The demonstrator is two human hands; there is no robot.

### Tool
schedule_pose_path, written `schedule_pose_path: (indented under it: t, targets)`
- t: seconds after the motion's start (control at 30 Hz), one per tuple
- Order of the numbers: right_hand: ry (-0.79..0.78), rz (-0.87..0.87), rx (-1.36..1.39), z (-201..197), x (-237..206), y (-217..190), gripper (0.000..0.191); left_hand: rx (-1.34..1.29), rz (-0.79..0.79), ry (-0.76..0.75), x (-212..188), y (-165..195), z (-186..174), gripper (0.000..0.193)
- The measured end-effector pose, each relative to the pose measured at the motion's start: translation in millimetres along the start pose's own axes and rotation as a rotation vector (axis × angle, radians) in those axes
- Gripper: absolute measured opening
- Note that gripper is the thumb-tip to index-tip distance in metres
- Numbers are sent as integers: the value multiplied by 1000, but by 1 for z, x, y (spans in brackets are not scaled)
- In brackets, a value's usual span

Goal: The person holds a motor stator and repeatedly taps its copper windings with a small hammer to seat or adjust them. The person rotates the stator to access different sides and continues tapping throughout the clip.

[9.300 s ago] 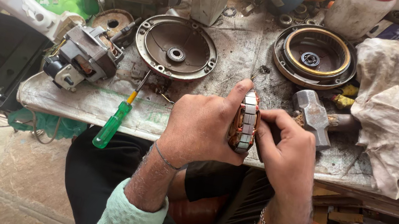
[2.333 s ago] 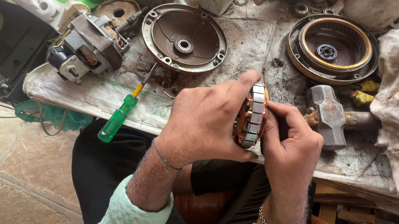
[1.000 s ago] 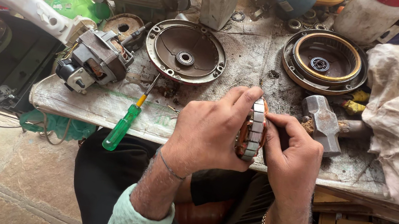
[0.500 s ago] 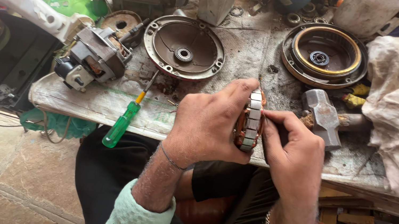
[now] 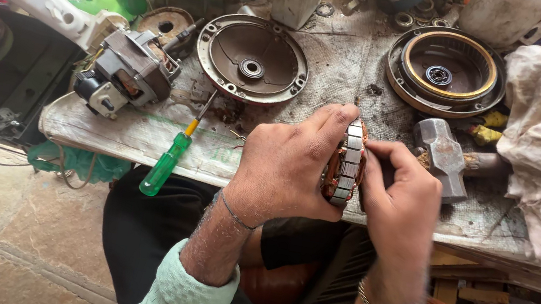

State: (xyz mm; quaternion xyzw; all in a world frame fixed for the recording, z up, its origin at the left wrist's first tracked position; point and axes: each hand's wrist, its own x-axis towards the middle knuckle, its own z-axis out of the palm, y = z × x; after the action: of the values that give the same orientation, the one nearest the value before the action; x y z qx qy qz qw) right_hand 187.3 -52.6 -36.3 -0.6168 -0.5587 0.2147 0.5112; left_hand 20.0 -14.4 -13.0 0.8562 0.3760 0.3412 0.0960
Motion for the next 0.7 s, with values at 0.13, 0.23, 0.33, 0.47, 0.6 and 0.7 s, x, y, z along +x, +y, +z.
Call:
schedule_pose_path:
  t: [0.13, 0.23, 0.33, 0.47, 0.6, 0.7]
  targets:
    - [15, -62, -37, -1, 0, 1, 16, 18, -9, 6, 1, 0, 1, 112]
    - [26, -25, -4, -1, -1, 1, 16, -2, -59, -34, 2, 0, 1, 109]
    - [20, -74, -123, 0, -1, 0, 17, 7, -16, -1, 1, 0, 0, 112]
    - [71, -108, -66, 2, 1, 0, 15, 32, -57, -59, 2, 1, 0, 111]
    - [1, -72, -147, -1, -1, 0, 18, 26, -13, -22, 2, -1, -1, 115]
    - [66, -195, -145, 0, -1, -1, 16, 12, -51, -43, 2, -1, -1, 111]
